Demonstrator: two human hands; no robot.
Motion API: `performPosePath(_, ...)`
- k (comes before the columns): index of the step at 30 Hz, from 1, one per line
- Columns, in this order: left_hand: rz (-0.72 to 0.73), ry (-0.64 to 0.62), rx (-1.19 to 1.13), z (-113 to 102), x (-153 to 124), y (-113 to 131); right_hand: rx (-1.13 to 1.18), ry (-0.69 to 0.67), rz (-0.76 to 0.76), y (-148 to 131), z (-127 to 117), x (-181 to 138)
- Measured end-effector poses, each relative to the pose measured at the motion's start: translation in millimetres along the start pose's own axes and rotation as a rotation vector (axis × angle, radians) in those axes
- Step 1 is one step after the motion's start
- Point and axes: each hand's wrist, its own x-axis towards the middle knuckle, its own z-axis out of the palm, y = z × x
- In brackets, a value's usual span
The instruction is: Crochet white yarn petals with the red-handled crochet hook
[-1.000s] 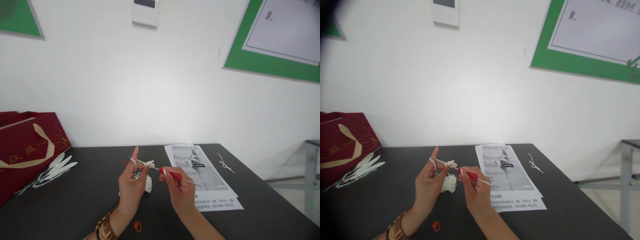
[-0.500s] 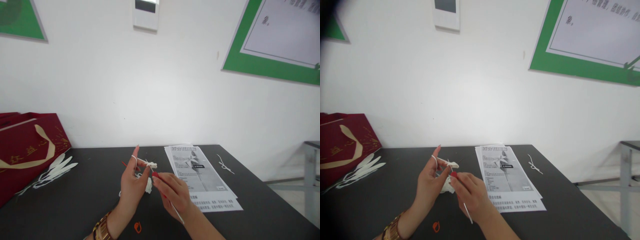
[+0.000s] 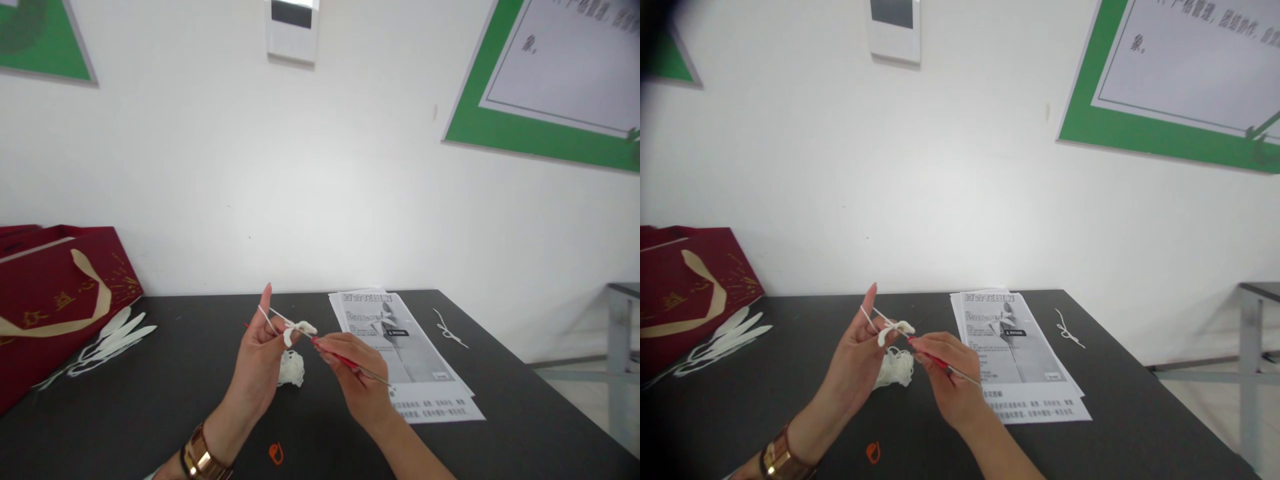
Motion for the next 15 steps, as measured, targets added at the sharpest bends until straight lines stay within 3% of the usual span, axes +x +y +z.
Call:
performPosePath(3,-0.012,-0.019,-0.021,0.7,0.2,2.4,-0.033,-0.035,-0.062,-0.1,-3.2,0.7)
performPosePath(6,-0.001,-0.033,0.000,0.1,-0.2,2.6,-0.176,-0.095,-0.286,3.1,-5.0,-3.3)
performPosePath(9,0.123,-0.019,0.141,-1.1,-0.7,0.5,-0.369,-0.145,-0.493,5.2,-4.6,-8.1)
performPosePath(13,0.367,0.022,0.344,-2.0,-1.4,-3.8,-0.487,-0.166,-0.553,3.9,-3.3,-9.3)
performPosePath(15,0.393,0.019,0.356,-2.1,-1.7,-4.6,-0.462,-0.168,-0.538,4.1,-3.7,-8.0)
